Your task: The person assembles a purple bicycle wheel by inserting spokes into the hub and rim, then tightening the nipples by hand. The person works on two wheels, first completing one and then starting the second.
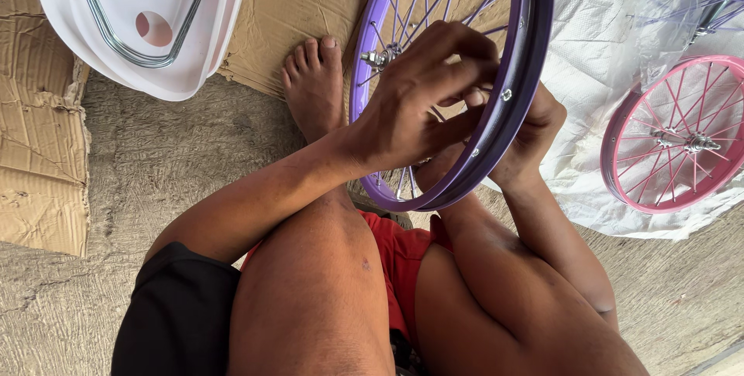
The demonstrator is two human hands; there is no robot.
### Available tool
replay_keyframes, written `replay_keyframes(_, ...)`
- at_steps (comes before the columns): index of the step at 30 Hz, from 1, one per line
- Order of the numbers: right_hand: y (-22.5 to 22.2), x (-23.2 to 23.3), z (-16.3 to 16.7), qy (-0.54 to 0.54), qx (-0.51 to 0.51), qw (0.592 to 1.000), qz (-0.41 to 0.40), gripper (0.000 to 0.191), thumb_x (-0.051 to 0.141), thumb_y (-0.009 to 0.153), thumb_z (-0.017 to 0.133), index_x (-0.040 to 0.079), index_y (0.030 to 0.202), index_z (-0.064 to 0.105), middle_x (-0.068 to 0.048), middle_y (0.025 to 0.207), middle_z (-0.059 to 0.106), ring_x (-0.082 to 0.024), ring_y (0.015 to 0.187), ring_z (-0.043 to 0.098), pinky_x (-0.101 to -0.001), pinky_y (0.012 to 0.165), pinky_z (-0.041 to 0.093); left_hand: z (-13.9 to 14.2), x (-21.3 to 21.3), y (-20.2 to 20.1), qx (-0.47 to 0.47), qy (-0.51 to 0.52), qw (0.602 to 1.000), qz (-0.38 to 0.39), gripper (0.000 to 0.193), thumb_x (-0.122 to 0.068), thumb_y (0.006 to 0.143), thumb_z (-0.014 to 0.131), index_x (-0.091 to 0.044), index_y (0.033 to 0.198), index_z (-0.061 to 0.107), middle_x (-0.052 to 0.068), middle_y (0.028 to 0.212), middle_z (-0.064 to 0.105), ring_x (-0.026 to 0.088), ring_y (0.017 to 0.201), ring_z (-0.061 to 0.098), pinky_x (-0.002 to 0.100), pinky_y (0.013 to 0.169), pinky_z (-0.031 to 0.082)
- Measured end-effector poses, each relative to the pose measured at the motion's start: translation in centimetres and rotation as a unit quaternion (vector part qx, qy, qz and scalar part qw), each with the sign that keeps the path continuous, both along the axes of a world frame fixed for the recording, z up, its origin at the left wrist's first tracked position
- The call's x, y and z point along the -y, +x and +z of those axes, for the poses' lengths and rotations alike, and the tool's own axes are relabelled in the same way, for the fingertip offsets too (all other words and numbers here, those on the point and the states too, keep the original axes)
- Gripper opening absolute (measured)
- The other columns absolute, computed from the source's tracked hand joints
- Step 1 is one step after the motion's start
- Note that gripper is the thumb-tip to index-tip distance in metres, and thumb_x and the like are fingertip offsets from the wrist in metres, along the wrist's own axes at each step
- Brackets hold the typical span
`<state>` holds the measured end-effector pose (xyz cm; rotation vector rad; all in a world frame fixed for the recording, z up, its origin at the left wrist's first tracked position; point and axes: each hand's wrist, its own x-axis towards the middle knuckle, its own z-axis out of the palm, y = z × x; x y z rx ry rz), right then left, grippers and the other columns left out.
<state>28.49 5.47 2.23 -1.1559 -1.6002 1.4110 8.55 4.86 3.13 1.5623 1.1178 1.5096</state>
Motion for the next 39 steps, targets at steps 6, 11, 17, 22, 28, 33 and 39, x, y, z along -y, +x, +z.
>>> replay_keyframes(6,0.1,-0.3,0.2,0.037,0.036,0.999,0.010,0.034,0.008,0.096,0.081,-0.003,0.124,0.066,-0.001,0.101,0.069,-0.004,0.086,0.061,-0.0176,0.078,0.050,0.1,0.3,-0.3,-0.014,-0.051,0.998,-0.019,0.023,-0.013,0.099,0.084,-0.006,0.117,0.072,0.005,0.117,0.064,0.016,0.105,0.067,0.028,0.088,0.061)
replay_keyframes(11,0.1,-0.2,0.1,0.020,0.021,0.999,0.015,0.018,0.004,0.101,0.082,-0.001,0.114,0.069,-0.004,0.101,0.073,-0.006,0.088,0.065,-0.0193,0.081,0.053,0.2,0.2,-0.5,-0.012,-0.016,1.000,-0.019,0.030,-0.009,0.096,0.084,-0.003,0.121,0.068,0.008,0.123,0.061,0.020,0.113,0.065,0.029,0.092,0.060)
replay_keyframes(17,-0.3,-0.2,0.3,0.005,-0.009,1.000,0.025,0.030,0.007,0.097,0.079,-0.002,0.122,0.065,-0.003,0.103,0.071,-0.006,0.091,0.066,-0.0217,0.083,0.056,0.5,0.4,-0.6,0.020,-0.054,0.998,-0.020,0.022,-0.008,0.096,0.084,-0.003,0.112,0.069,0.006,0.117,0.061,0.016,0.104,0.068,0.028,0.086,0.062)
replay_keyframes(22,0.0,0.2,-0.4,0.001,-0.014,1.000,0.010,0.023,0.006,0.104,0.076,-0.004,0.123,0.067,-0.003,0.101,0.073,-0.005,0.084,0.064,-0.0190,0.076,0.053,0.5,0.4,-1.0,-0.027,-0.020,0.999,-0.030,0.022,-0.005,0.099,0.082,-0.004,0.119,0.071,0.003,0.123,0.065,0.016,0.109,0.067,0.028,0.092,0.062)
replay_keyframes(28,-0.1,0.2,0.0,-0.015,-0.010,1.000,0.011,0.010,0.004,0.106,0.073,-0.002,0.113,0.069,-0.004,0.096,0.072,-0.006,0.082,0.066,-0.0191,0.074,0.054,0.4,0.1,-1.4,-0.039,-0.018,0.998,-0.039,0.023,-0.005,0.097,0.081,-0.002,0.118,0.072,0.007,0.120,0.064,0.019,0.110,0.067,0.028,0.089,0.061)
replay_keyframes(33,-0.6,0.1,0.6,-0.013,-0.016,0.999,0.031,0.011,0.004,0.109,0.072,-0.003,0.116,0.068,-0.007,0.104,0.073,-0.010,0.091,0.069,-0.0222,0.081,0.059,0.5,0.1,-1.1,0.021,-0.030,0.999,-0.029,0.024,-0.010,0.095,0.086,-0.001,0.109,0.070,0.007,0.111,0.061,0.015,0.102,0.068,0.026,0.078,0.060)
replay_keyframes(39,-0.2,0.1,0.2,-0.025,-0.006,1.000,0.003,0.020,0.006,0.105,0.073,-0.006,0.120,0.067,-0.004,0.101,0.072,-0.006,0.083,0.064,-0.0201,0.075,0.054,0.8,0.1,-1.5,-0.025,-0.022,0.998,-0.046,0.020,-0.005,0.101,0.080,-0.005,0.119,0.072,0.004,0.116,0.066,0.016,0.107,0.069,0.028,0.089,0.062)
